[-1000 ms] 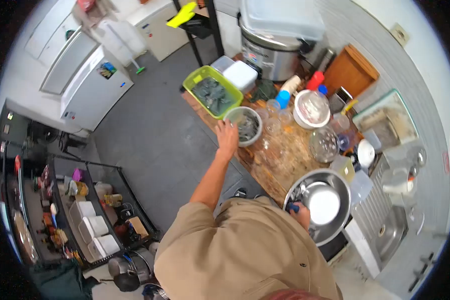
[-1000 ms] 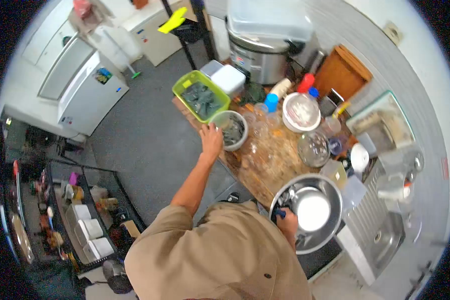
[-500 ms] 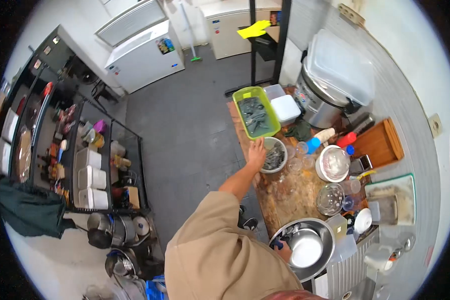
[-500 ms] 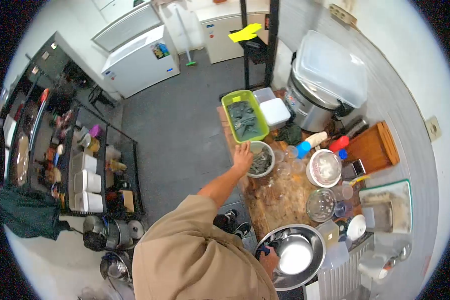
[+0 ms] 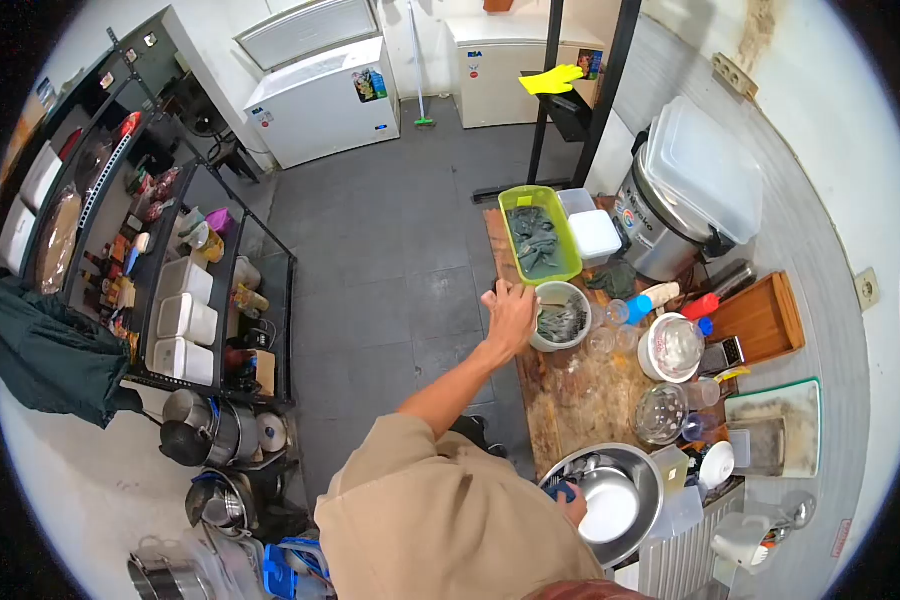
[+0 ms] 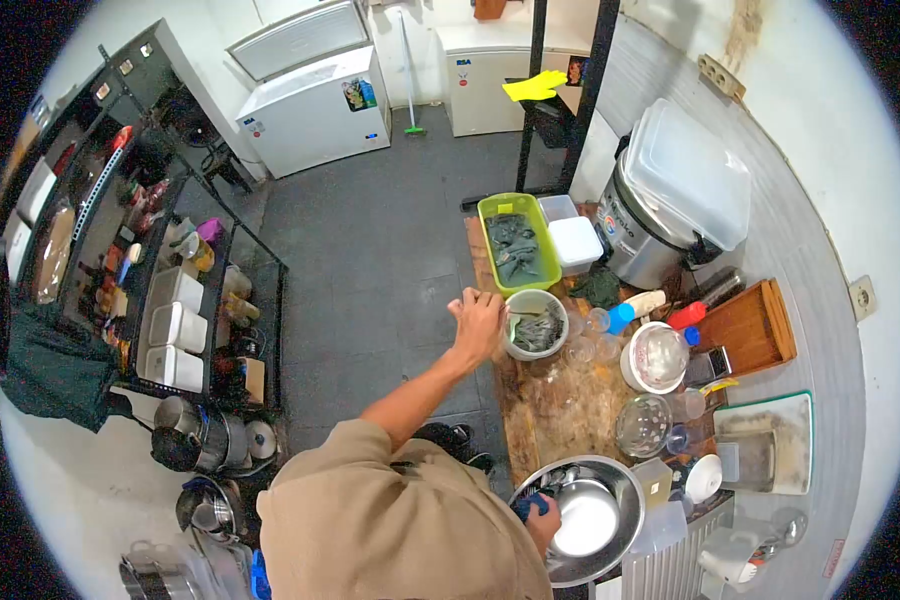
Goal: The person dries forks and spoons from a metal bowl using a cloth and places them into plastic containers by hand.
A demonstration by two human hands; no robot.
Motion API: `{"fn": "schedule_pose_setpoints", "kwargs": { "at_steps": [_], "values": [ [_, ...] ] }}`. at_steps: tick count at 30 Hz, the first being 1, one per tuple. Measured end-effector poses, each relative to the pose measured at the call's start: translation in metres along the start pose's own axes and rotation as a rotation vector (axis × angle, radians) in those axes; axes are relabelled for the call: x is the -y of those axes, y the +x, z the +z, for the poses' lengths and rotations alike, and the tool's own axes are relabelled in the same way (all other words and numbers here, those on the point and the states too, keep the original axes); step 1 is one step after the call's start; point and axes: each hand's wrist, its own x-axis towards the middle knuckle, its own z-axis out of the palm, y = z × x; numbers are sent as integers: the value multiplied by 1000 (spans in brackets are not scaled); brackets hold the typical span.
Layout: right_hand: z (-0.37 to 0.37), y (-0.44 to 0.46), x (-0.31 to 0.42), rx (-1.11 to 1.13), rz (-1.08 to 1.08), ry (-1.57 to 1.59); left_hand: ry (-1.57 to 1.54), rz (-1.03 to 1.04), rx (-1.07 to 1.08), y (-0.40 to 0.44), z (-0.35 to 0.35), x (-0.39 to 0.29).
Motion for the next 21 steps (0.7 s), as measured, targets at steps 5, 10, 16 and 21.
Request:
{"fn": "schedule_pose_setpoints", "kwargs": {
  "at_steps": [5, 10, 16, 21],
  "values": [
    [2, 10, 8, -306, 93, 229, -238, -116, 34, -21, -23, -7],
    [5, 28, 15, -277, 163, 1010, -583, -163, 145, -55, -24, -25],
    [7, 8, 71, -247, 260, 1411, -764, -131, 413, -94, -43, -43],
    [3, -2, 108, -319, 366, 1599, -860, -140, 549, -112, -46, -42]
  ]
}}
